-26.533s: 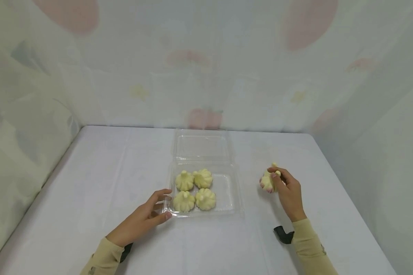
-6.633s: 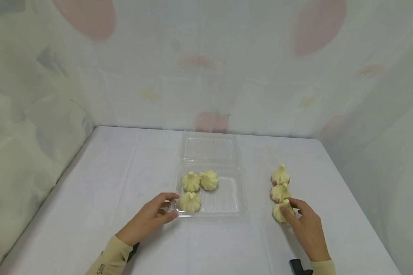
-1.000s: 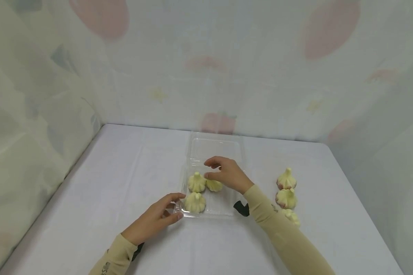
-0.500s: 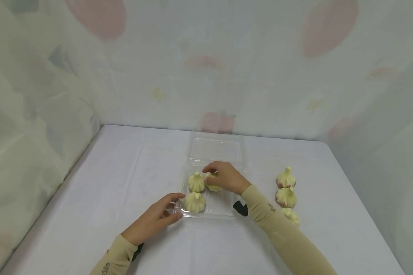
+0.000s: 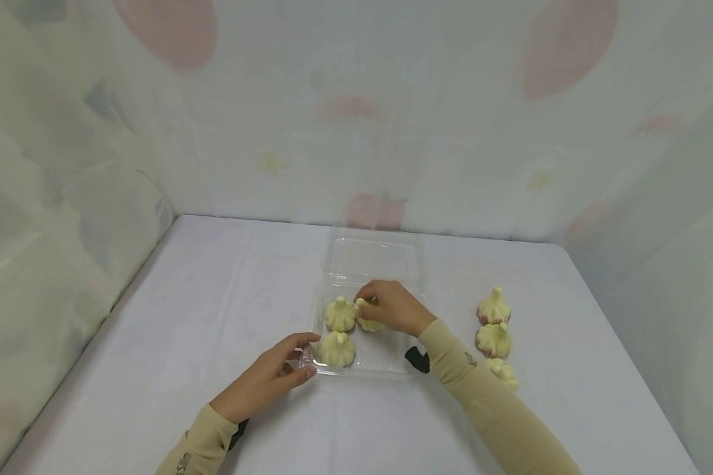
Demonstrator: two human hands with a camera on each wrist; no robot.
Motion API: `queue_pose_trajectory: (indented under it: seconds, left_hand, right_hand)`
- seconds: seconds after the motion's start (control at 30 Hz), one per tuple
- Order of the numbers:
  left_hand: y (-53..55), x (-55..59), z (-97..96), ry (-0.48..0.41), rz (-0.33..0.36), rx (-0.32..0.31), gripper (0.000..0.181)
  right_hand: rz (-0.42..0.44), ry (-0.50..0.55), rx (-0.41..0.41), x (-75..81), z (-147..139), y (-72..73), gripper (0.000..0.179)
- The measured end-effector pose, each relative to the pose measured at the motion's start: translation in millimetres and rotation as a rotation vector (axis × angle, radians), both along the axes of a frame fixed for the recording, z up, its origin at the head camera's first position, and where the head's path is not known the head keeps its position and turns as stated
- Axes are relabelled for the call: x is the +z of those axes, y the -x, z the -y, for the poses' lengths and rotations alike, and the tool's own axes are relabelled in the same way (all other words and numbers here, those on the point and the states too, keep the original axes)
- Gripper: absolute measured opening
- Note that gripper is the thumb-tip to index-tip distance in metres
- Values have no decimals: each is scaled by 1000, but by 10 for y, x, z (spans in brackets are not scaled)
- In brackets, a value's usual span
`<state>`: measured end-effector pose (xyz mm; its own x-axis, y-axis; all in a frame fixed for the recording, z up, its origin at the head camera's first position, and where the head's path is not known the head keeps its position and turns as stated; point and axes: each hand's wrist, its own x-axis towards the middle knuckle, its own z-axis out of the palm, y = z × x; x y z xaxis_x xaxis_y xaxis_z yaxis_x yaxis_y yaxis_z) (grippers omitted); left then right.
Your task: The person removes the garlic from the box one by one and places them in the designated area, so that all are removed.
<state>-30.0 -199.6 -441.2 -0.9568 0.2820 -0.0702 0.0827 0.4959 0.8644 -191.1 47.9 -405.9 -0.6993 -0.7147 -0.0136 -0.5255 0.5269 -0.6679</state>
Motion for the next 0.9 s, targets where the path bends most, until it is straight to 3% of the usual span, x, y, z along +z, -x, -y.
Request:
queue_pose_trajectory:
  seconds: [0.47,0.9]
  left_hand:
    - [-6,-18,1,-4,20,4,56]
    - [2,4,-1,15,10,8,55]
  right_hand:
    - [29,90,-81,151,-161,-68,25]
    - [55,234,-151,335,-286,-71,20]
